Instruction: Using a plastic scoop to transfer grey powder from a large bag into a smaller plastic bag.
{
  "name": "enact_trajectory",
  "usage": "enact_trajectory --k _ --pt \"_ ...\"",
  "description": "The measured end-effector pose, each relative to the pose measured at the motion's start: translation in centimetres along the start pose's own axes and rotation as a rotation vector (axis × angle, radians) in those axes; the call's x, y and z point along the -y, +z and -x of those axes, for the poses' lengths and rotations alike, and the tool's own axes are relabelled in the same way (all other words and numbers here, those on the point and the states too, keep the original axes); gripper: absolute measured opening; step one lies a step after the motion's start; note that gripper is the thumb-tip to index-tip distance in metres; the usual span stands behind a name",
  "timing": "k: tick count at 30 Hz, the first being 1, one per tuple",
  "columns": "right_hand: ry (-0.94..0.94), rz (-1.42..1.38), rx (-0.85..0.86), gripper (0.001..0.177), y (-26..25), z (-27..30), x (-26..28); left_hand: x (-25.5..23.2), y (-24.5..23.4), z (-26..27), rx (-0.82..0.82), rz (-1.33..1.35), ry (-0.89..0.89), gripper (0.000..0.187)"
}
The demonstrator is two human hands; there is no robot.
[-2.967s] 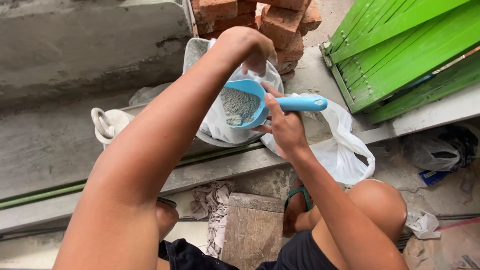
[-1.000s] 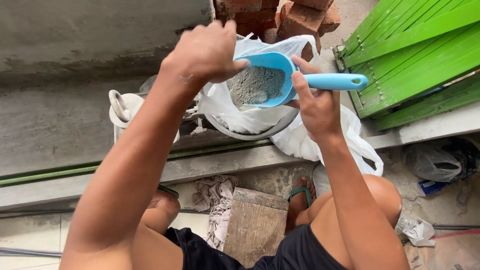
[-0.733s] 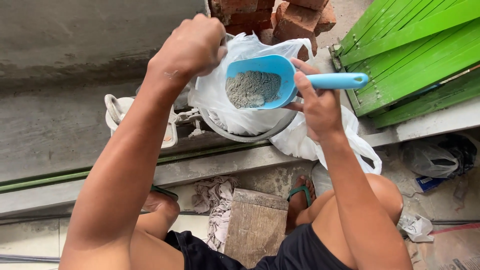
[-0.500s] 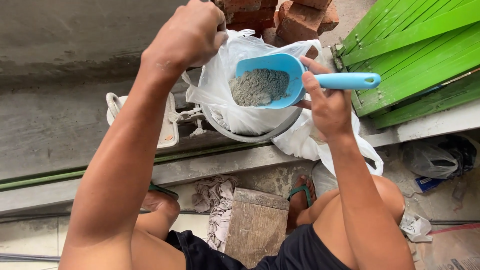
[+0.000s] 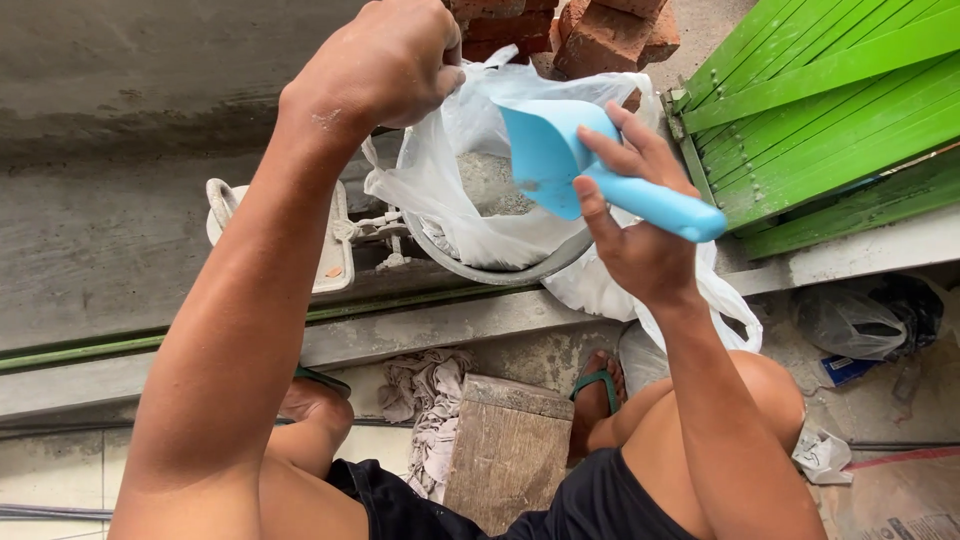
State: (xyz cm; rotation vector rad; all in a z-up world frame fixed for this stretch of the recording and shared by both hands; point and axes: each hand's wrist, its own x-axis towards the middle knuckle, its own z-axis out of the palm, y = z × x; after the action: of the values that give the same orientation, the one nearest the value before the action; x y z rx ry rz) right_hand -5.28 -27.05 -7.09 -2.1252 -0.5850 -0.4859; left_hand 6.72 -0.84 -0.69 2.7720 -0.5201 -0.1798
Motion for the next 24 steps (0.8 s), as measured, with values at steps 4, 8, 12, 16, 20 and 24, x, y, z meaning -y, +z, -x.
enact_trajectory --k 4,8,12,16,20,24 --pt "-0.126 0.031 0.077 0.037 1.5 0.7 -1.6 -0.6 -0.4 0.2 0.043 -0.021 -0.035 0.018" --pt "-0.179 0.004 0.248 0.038 2.7 1.1 -2.2 -0.4 -0.2 0.0 0.021 -0.016 0.035 0.016" --pt "-0.152 -0.074 0.342 0.034 0.7 0.4 -1.3 -0.4 -0.7 0.3 0.065 -0.050 -0.075 0.018" --pt "-0.217 0.018 0.115 0.031 -1.8 -0.5 -0.7 2.5 1.4 -0.8 -0.129 -0.152 0.041 0.013" --pt "-0.060 -0.117 -0.064 0.036 -3.2 -0.1 -1.6 -1.3 2.1 0.7 -0.293 -0.489 0.221 0.026" --pt "0.334 -0.467 -0.372 0.051 -4.7 0.4 -3.0 -7.4 2.8 4.9 0.075 -0.376 0.320 0.050"
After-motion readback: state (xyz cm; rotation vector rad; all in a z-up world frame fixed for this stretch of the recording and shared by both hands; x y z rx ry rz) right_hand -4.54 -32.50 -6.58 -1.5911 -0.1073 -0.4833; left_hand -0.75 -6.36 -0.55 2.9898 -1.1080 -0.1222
